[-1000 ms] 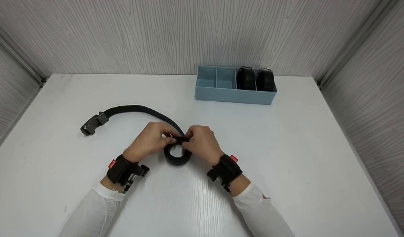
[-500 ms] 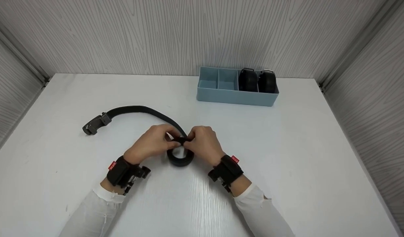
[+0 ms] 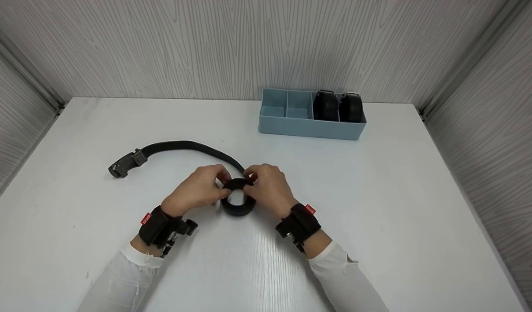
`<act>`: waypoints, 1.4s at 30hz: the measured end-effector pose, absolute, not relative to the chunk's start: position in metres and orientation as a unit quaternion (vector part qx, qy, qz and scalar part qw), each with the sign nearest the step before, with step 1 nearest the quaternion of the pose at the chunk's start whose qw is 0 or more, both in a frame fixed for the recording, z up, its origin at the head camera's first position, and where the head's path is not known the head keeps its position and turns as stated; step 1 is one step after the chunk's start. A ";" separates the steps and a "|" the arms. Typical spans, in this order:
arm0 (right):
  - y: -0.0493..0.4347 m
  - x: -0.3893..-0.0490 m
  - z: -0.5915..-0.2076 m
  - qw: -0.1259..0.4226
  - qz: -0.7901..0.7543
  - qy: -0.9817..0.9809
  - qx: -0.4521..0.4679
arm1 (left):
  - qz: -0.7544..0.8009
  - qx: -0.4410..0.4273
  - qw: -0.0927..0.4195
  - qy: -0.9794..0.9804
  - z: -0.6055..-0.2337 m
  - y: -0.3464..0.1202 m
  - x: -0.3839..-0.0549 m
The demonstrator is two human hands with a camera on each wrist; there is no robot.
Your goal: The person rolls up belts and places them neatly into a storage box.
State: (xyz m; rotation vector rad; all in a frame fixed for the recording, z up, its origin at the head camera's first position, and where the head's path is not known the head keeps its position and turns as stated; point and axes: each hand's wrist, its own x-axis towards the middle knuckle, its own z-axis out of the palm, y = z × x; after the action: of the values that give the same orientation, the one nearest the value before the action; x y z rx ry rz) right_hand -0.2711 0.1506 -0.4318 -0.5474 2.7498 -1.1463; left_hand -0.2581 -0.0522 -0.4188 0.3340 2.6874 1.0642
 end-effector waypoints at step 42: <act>0.147 -0.267 -0.433 0.054 -0.373 0.910 -0.171 | 0.354 0.142 0.062 0.923 -0.428 -0.050 -0.260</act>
State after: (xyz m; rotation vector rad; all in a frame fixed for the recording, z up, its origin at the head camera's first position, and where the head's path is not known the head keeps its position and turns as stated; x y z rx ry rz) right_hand -0.2671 0.1473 -0.4330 -0.5187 2.7658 -1.1322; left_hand -0.2598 -0.0496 -0.4280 0.4296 2.7898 1.0692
